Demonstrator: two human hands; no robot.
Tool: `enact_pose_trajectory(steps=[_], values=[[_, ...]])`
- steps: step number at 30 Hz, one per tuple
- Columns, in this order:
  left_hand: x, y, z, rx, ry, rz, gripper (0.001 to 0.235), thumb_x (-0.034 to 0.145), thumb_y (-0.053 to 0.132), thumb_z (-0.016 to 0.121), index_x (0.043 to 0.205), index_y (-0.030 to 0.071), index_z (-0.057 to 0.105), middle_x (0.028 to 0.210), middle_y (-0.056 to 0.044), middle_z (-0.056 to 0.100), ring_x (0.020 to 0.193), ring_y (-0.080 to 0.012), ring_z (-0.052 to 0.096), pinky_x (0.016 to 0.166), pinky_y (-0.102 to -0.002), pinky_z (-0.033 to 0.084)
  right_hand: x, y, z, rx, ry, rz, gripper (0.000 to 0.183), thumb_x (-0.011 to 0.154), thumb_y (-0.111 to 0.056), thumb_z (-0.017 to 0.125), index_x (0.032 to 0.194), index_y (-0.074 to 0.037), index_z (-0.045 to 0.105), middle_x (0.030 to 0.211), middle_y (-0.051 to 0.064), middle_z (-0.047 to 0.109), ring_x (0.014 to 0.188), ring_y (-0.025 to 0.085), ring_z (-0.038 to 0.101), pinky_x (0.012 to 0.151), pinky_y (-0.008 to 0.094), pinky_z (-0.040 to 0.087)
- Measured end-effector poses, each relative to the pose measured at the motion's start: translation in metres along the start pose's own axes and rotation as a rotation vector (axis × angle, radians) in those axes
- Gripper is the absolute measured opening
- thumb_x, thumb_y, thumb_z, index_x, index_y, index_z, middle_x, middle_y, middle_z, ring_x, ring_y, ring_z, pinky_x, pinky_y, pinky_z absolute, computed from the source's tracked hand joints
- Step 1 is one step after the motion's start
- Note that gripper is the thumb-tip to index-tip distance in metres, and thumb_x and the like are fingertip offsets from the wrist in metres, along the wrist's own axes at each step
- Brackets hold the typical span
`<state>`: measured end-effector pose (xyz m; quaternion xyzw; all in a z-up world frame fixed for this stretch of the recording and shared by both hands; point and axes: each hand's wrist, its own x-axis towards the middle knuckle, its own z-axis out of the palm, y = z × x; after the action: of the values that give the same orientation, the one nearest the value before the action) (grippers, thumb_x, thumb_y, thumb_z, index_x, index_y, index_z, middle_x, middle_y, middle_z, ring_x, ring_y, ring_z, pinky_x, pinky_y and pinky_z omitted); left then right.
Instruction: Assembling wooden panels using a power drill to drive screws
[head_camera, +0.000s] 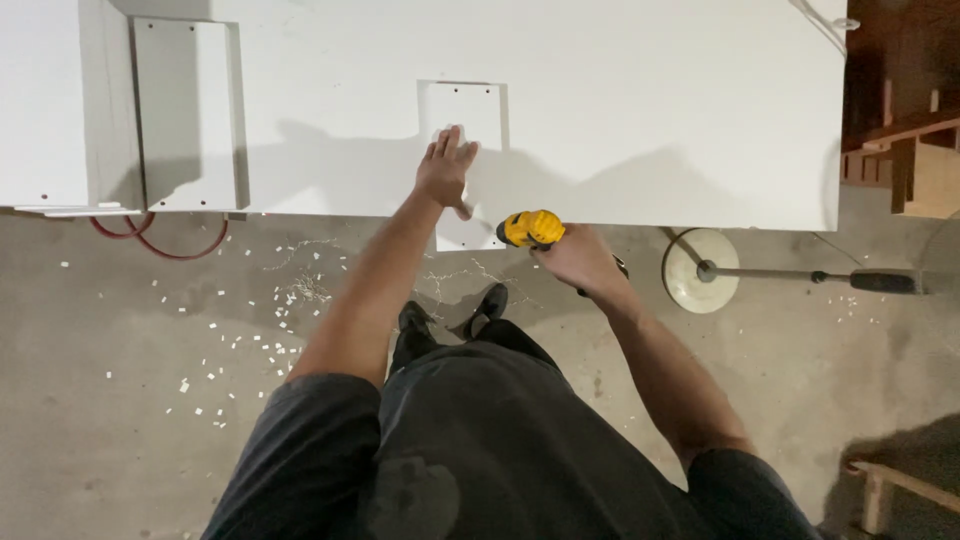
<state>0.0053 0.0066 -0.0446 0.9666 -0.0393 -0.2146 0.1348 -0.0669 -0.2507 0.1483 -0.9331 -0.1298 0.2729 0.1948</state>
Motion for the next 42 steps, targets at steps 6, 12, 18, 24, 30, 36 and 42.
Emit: enact_pose_trajectory(steps=[6, 12, 18, 24, 30, 36, 42], values=[[0.012, -0.003, 0.01, -0.036, -0.013, -0.024, 0.15, 0.043, 0.055, 0.101, 0.168, 0.025, 0.021, 0.173, -0.019, 0.002, 0.16, -0.038, 0.005, 0.131, -0.046, 0.012, 0.0, -0.018, 0.016, -0.015, -0.05, 0.204, 0.041, 0.08, -0.038, 0.072, 0.089, 0.002, 0.074, 0.082, 0.022, 0.074, 0.086, 0.04, 0.075, 0.069, 0.045, 0.058], [0.023, -0.004, 0.025, -0.027, -0.016, -0.043, 0.153, 0.041, 0.049, 0.103, 0.168, 0.027, 0.019, 0.172, -0.018, -0.005, 0.159, -0.0391, -0.001, 0.131, -0.048, 0.008, -0.003, -0.023, 0.023, -0.073, -0.024, 0.205, 0.041, 0.081, -0.04, 0.069, 0.088, 0.0, 0.071, 0.081, 0.023, 0.073, 0.086, 0.04, 0.074, 0.07, 0.044, 0.057], [0.001, 0.004, 0.001, -0.059, -0.024, -0.046, 0.137, 0.056, 0.037, 0.101, 0.168, 0.026, 0.021, 0.173, -0.017, 0.0, 0.159, -0.0379, 0.0, 0.13, -0.049, 0.008, 0.004, -0.03, 0.031, -0.153, -0.041, 0.223, 0.043, 0.083, -0.042, 0.065, 0.088, -0.001, 0.072, 0.08, 0.02, 0.074, 0.085, 0.038, 0.075, 0.068, 0.044, 0.057], [0.026, -0.005, 0.012, -0.006, -0.188, -0.028, 0.157, 0.056, 0.044, 0.101, 0.168, 0.025, -0.006, 0.166, -0.014, -0.03, 0.156, -0.0356, -0.022, 0.13, -0.046, -0.003, -0.017, -0.083, 0.005, -0.088, -0.154, 0.324, 0.029, 0.086, -0.033, 0.046, 0.066, -0.013, 0.039, 0.056, 0.002, 0.05, 0.048, 0.019, 0.048, 0.051, 0.037, 0.033], [0.015, -0.001, 0.003, -0.028, -0.156, -0.019, 0.152, 0.058, 0.042, 0.1, 0.168, 0.022, -0.003, 0.168, -0.017, -0.025, 0.157, -0.0366, -0.019, 0.129, -0.045, -0.002, -0.007, -0.064, 0.015, -0.09, -0.147, 0.298, 0.025, 0.084, -0.034, 0.05, 0.074, -0.012, 0.045, 0.066, 0.005, 0.057, 0.064, 0.021, 0.053, 0.059, 0.041, 0.035], [0.011, 0.001, -0.002, 0.011, -0.181, -0.021, 0.154, 0.059, 0.048, 0.098, 0.168, 0.022, -0.008, 0.166, -0.017, -0.029, 0.156, -0.0368, -0.02, 0.129, -0.045, -0.003, -0.01, -0.068, 0.013, -0.065, -0.127, 0.3, 0.029, 0.085, -0.033, 0.051, 0.067, -0.012, 0.039, 0.059, 0.002, 0.049, 0.056, 0.016, 0.046, 0.053, 0.037, 0.03], [0.006, 0.006, 0.001, -0.044, -0.065, -0.071, 0.149, 0.047, 0.041, 0.103, 0.169, 0.025, 0.017, 0.173, -0.017, -0.005, 0.159, -0.0375, -0.004, 0.13, -0.047, 0.006, -0.019, -0.07, -0.005, -0.052, -0.032, 0.23, 0.034, 0.086, -0.032, 0.067, 0.081, 0.001, 0.063, 0.064, 0.018, 0.065, 0.06, 0.03, 0.069, 0.051, 0.036, 0.052]])
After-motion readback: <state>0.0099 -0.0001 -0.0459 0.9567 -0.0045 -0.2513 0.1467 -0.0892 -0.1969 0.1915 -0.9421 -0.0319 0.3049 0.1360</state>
